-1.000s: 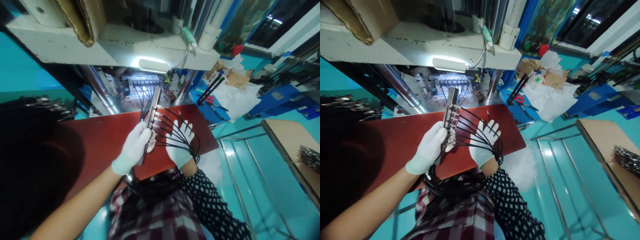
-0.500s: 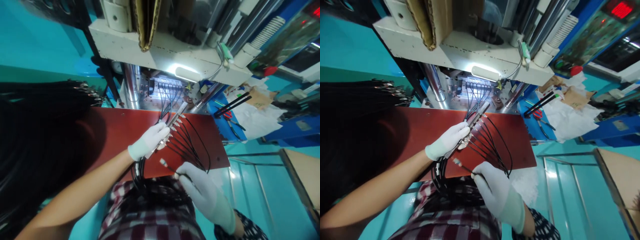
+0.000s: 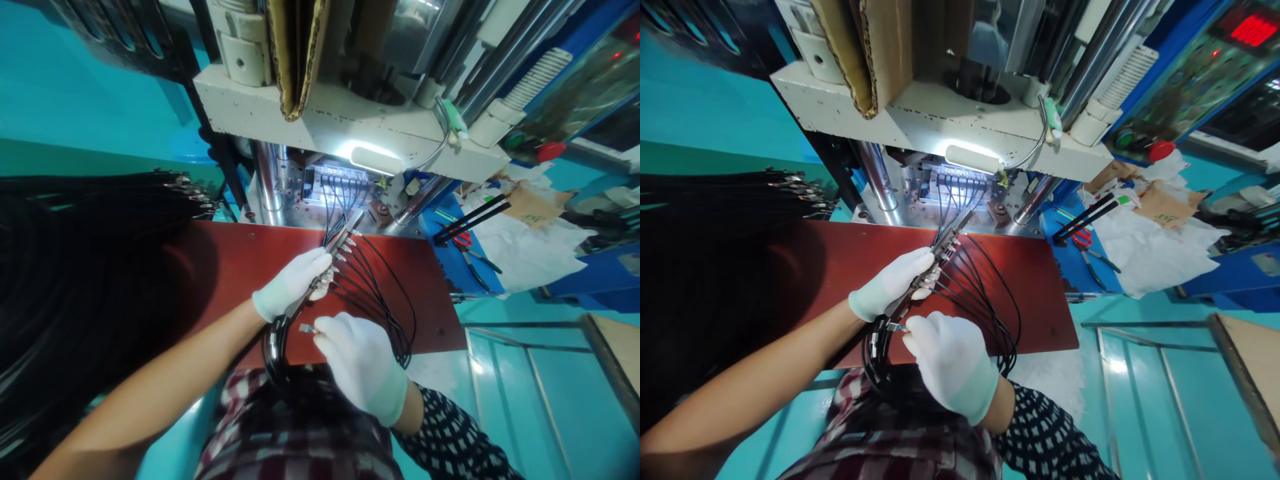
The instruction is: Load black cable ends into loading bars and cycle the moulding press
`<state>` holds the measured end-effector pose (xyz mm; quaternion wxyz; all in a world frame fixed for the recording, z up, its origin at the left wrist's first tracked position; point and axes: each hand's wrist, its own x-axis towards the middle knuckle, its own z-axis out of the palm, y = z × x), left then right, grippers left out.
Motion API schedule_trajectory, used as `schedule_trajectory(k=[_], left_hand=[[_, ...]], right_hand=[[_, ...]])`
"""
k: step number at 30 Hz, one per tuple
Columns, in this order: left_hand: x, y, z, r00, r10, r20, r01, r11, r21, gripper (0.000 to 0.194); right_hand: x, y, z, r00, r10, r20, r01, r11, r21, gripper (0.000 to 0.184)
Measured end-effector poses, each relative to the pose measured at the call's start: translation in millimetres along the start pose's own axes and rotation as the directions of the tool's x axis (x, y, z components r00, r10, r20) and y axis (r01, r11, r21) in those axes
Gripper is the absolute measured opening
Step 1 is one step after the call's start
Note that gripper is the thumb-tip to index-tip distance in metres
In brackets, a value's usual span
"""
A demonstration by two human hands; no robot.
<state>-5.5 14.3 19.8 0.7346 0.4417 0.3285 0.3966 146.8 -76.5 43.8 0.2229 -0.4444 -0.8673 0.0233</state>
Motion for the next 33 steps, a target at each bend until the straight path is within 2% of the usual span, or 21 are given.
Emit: schedule_trajectory(k=[4,9,12,14,16,18,20,22,26,29,33], left_hand=[[-0.7,0.6,-0.1,1.0,-0.017,-0.014,0.017,1.0,-0.009,0.035],[-1.8,-1.3,0.3,0.999,-0.017,-0.031,0.016,1.0,-0.006,0.035],[-2.1,-2.7,0.9,0.999,0.002,-0.045,-0.002,1.0,-0.004,0.032],[-2.3,-3.1,1.5,0.997,0.023,-0.078,-0.022,1.0,0.015,0.031],[-2.6,-3.0,2.0,0.994,0.036,-0.104,-0.032,0.999,0.041,0.031],[-2.9,-2.5,2.1,0.994,0.035,-0.102,-0.03,0.998,0.052,0.032],[-3.2,-1.7,1.9,0.995,0.041,-0.088,-0.036,0.997,0.062,0.032],[-3.2,-0.9,1.7,0.995,0.053,-0.08,-0.047,0.996,0.078,0.032],[-3.0,-0.4,0.8,0.996,0.051,-0.074,-0.044,0.994,0.099,0.032],[-3.0,-0.9,-1.0,0.993,0.077,-0.086,-0.062,0.984,0.17,0.032],[-3.1,-1.9,-4.1,0.995,0.081,-0.059,-0.06,0.954,0.295,0.03]], right_hand=[[1.9,10.3,4.2,0.995,-0.081,-0.057,0.077,0.995,-0.066,0.025],[8.2,12.9,11.3,0.998,-0.052,-0.041,0.05,0.998,-0.045,0.027],[12.9,9.2,12.9,0.999,0.042,0.0,-0.042,0.998,-0.043,0.031],[16.7,6.5,11.9,0.982,0.18,0.058,-0.181,0.983,0.016,0.033],[20.7,5.2,10.9,0.928,0.311,0.206,-0.353,0.912,0.209,0.029],[23.7,5.9,11.7,0.851,0.353,0.389,-0.508,0.74,0.441,0.025],[24.7,7.5,15.0,0.802,0.352,0.482,-0.593,0.563,0.576,0.024],[24.1,8.6,19.6,0.778,0.388,0.494,-0.628,0.473,0.617,0.024],[21.6,6.6,27.5,0.752,0.458,0.474,-0.651,0.407,0.641,0.024],[20.6,3.9,31.1,0.738,0.486,0.468,-0.655,0.347,0.672,0.026],[19.3,1.2,36.1,0.685,0.53,0.499,-0.679,0.218,0.701,0.024]])
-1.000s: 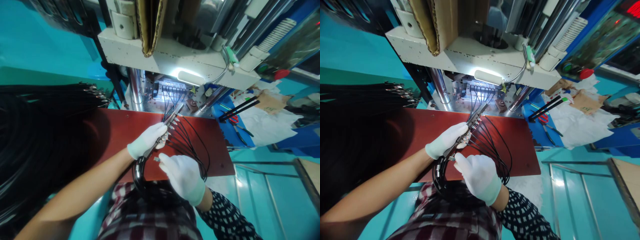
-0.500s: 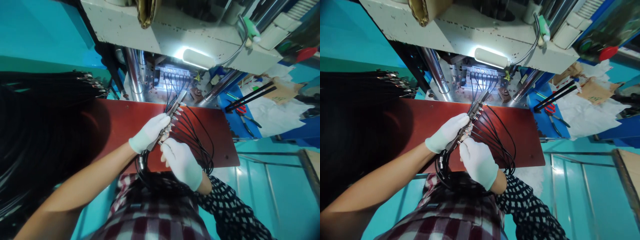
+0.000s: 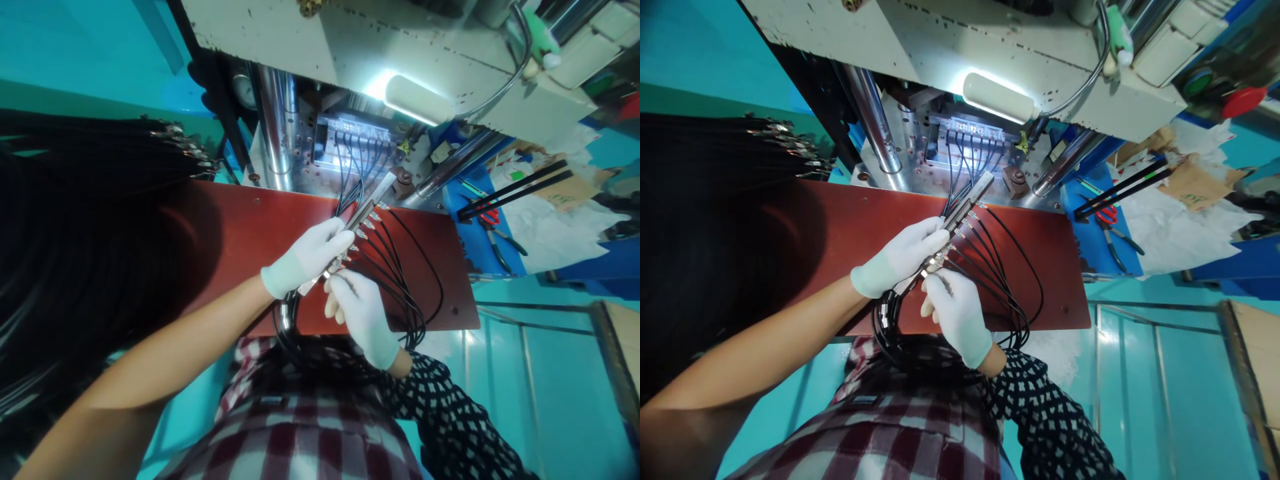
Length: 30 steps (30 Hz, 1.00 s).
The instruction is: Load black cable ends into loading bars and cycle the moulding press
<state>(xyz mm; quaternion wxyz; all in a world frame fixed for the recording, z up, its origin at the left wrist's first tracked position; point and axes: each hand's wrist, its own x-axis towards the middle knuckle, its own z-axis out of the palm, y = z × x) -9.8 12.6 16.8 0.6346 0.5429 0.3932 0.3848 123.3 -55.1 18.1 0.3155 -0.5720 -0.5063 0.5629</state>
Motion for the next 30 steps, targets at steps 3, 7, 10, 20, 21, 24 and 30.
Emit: schedule_trajectory(k=[3,7,10,20,21,24,30], left_hand=[[-0.1,-1.6,-1.2,0.999,0.045,0.013,-0.046,0.992,0.121,0.032],[0.1,-3.3,-1.0,0.997,0.069,0.038,-0.074,0.979,0.19,0.034],[1.1,-3.4,-0.7,0.998,0.059,0.034,-0.064,0.978,0.198,0.035],[5.1,-9.6,-0.6,0.998,0.065,0.017,-0.067,0.977,0.204,0.037],[4.6,-9.3,-0.1,0.998,0.064,0.022,-0.067,0.977,0.202,0.037],[2.5,-6.7,1.6,0.996,0.075,0.04,-0.081,0.979,0.189,0.036],[1.9,-5.0,3.3,0.997,0.075,0.028,-0.079,0.977,0.197,0.036]], right_hand=[[0.7,4.7,3.6,0.999,0.017,-0.032,-0.016,0.999,0.049,0.025],[1.3,9.1,7.1,0.998,-0.015,-0.054,0.018,0.998,0.066,0.028],[-2.4,9.3,6.1,0.998,-0.044,-0.04,0.045,0.999,0.019,0.032],[-19.3,35.5,-1.6,0.767,-0.638,-0.069,0.343,0.498,-0.797,0.028],[-17.4,35.2,-1.3,0.739,-0.671,-0.068,0.36,0.478,-0.801,0.025],[-11.6,29.9,-0.9,0.706,-0.704,-0.074,0.386,0.471,-0.793,0.019],[-5.1,26.8,-0.1,0.691,-0.718,-0.081,0.363,0.442,-0.82,0.017]])
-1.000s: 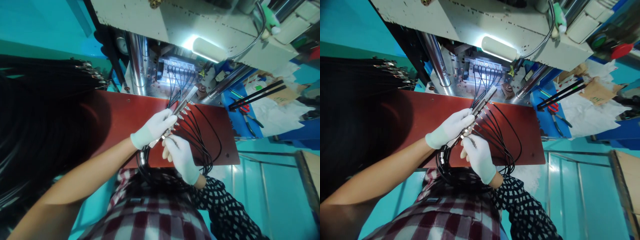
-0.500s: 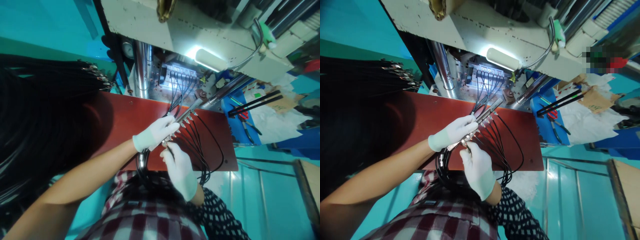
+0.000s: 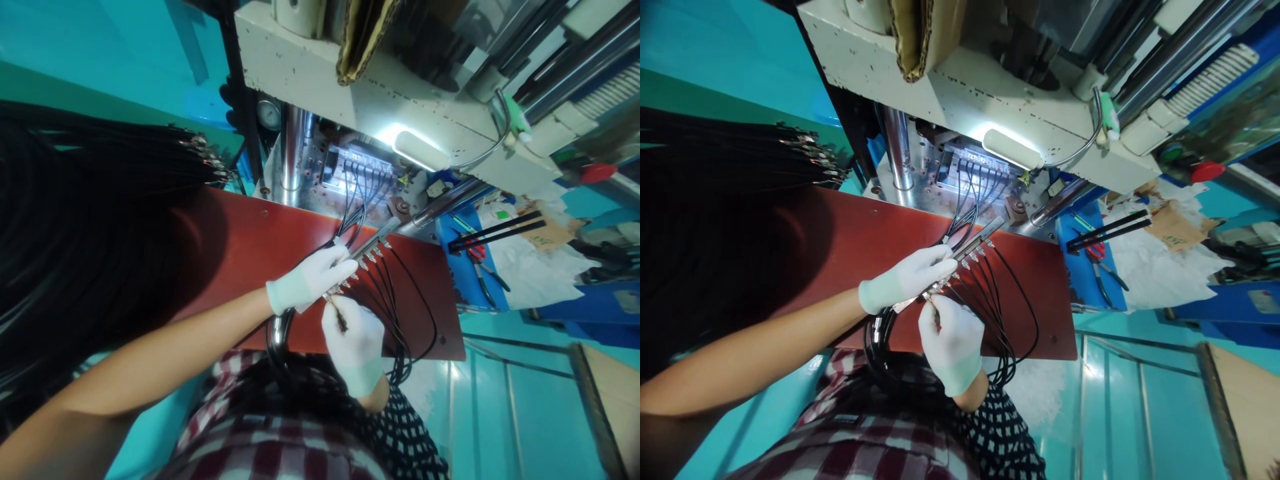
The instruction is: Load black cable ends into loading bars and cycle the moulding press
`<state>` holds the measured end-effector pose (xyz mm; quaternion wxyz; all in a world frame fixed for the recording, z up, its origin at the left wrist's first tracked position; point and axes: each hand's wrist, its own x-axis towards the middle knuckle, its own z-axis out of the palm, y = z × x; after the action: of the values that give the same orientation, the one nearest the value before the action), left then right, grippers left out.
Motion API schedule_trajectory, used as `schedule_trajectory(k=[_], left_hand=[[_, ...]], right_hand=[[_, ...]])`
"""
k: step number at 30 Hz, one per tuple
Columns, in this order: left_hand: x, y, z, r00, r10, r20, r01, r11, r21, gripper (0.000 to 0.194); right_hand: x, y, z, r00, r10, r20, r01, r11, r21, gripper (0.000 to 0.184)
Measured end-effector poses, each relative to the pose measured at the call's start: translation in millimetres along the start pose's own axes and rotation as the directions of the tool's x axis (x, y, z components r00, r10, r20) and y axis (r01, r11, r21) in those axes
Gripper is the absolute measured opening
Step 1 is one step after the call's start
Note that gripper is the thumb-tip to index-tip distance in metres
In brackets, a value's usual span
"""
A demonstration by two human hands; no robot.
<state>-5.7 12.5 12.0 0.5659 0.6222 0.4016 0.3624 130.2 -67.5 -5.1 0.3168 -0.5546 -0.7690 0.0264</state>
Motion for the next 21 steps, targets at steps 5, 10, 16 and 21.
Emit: schedule_trajectory(k=[5,10,16,21], left_hand=[[-1.0,1.7,0.2,1.0,0.002,-0.003,-0.002,1.0,0.016,0.036],[-2.0,2.9,0.7,0.99,-0.129,0.065,0.134,0.987,-0.085,0.035],[1.0,1.2,1.0,1.0,-0.024,0.006,0.024,0.999,0.047,0.034],[1.2,1.9,1.4,1.0,-0.028,0.001,0.028,0.998,0.061,0.035]], right_hand=[[-5.8,1.0,-2.6,0.999,-0.039,0.0,0.039,0.999,-0.019,0.015],[-3.2,5.5,-31.3,0.992,-0.12,-0.035,0.117,0.991,-0.059,0.023],[17.2,18.2,-37.2,0.987,-0.147,-0.071,0.126,0.963,-0.237,0.008],[18.5,24.3,-30.2,0.983,-0.166,-0.073,0.149,0.968,-0.202,0.005]])
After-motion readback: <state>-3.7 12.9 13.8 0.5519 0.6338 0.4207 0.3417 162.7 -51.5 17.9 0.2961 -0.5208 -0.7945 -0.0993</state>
